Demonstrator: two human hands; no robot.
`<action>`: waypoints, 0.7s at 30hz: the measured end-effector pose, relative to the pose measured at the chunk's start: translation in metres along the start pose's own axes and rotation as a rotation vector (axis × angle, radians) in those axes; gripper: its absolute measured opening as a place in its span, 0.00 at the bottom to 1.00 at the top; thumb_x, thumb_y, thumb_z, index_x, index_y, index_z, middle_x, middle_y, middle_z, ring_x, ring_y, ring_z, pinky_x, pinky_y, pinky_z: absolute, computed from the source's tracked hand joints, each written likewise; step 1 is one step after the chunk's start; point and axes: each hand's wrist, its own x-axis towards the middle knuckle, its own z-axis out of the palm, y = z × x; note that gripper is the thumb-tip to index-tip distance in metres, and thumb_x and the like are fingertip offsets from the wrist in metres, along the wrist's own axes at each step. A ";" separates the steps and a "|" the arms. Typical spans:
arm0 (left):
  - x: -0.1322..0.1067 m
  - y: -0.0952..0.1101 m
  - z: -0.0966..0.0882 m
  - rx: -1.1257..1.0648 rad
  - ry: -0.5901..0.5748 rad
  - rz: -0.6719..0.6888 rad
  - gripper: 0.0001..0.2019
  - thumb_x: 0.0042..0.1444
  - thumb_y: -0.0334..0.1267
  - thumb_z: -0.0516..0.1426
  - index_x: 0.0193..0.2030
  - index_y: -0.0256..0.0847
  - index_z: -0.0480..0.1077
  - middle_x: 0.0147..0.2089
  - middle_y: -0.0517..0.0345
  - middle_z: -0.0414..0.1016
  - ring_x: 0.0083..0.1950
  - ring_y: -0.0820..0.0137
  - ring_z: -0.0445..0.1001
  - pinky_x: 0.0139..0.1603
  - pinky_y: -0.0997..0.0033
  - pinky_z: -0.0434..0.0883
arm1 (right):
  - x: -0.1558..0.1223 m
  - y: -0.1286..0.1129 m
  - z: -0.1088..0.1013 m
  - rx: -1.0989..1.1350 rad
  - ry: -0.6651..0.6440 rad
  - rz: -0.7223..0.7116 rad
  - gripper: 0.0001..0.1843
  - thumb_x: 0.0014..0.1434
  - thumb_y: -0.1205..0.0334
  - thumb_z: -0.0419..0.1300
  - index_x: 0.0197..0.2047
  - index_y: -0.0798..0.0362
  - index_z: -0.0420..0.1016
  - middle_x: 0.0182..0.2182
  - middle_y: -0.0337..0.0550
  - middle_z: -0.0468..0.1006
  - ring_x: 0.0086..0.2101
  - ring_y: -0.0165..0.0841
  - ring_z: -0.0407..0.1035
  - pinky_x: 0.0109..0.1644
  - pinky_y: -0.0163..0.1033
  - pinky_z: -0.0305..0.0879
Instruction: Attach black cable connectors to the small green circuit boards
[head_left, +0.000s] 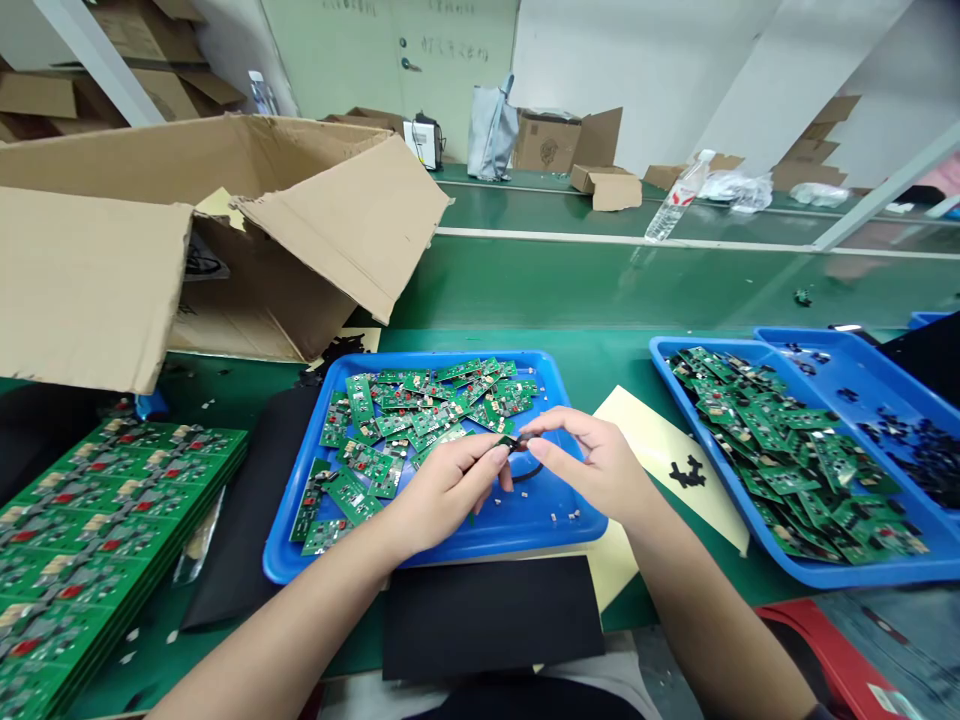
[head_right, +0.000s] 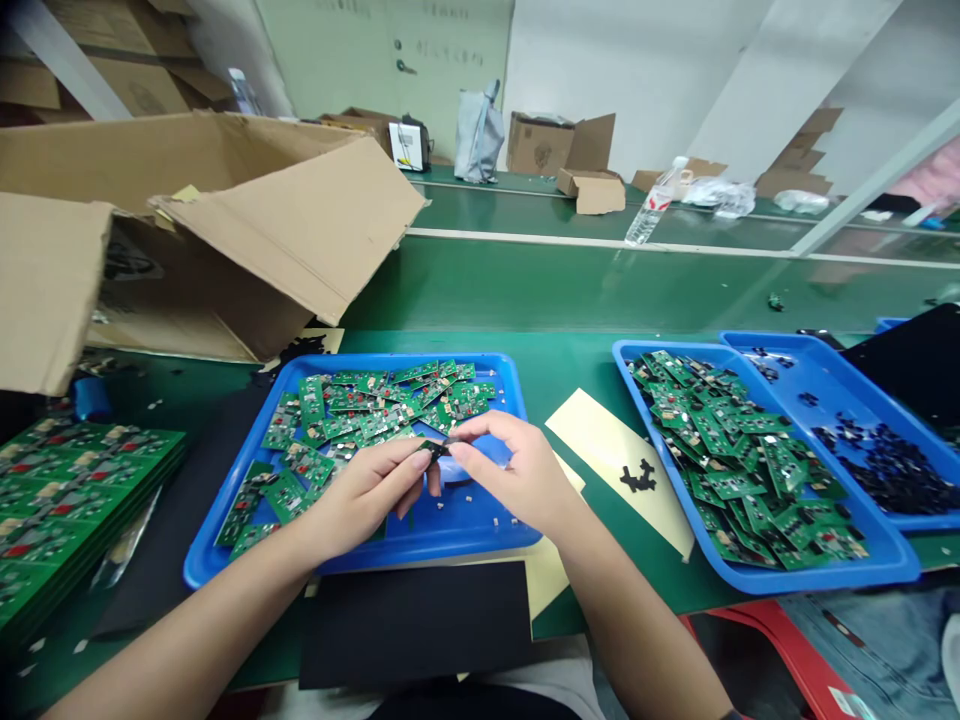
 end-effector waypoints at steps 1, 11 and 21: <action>-0.001 0.000 0.000 0.014 0.007 0.021 0.19 0.62 0.44 0.45 0.27 0.38 0.68 0.18 0.64 0.63 0.20 0.75 0.61 0.28 0.75 0.63 | 0.000 0.000 0.000 0.020 0.021 0.000 0.08 0.57 0.58 0.58 0.34 0.53 0.74 0.33 0.44 0.78 0.36 0.35 0.73 0.42 0.42 0.70; -0.008 0.002 -0.003 0.152 0.064 0.219 0.18 0.63 0.41 0.45 0.52 0.40 0.70 0.33 0.54 0.74 0.35 0.68 0.71 0.39 0.71 0.67 | -0.004 -0.010 0.004 0.316 -0.001 -0.019 0.05 0.55 0.62 0.59 0.30 0.53 0.69 0.24 0.37 0.71 0.24 0.26 0.65 0.27 0.32 0.64; -0.010 0.002 -0.001 0.192 0.018 0.273 0.18 0.63 0.41 0.44 0.54 0.40 0.68 0.38 0.51 0.74 0.37 0.68 0.72 0.40 0.70 0.68 | -0.010 -0.010 0.002 0.318 0.016 -0.127 0.05 0.56 0.59 0.60 0.31 0.52 0.70 0.24 0.36 0.68 0.24 0.27 0.64 0.25 0.32 0.62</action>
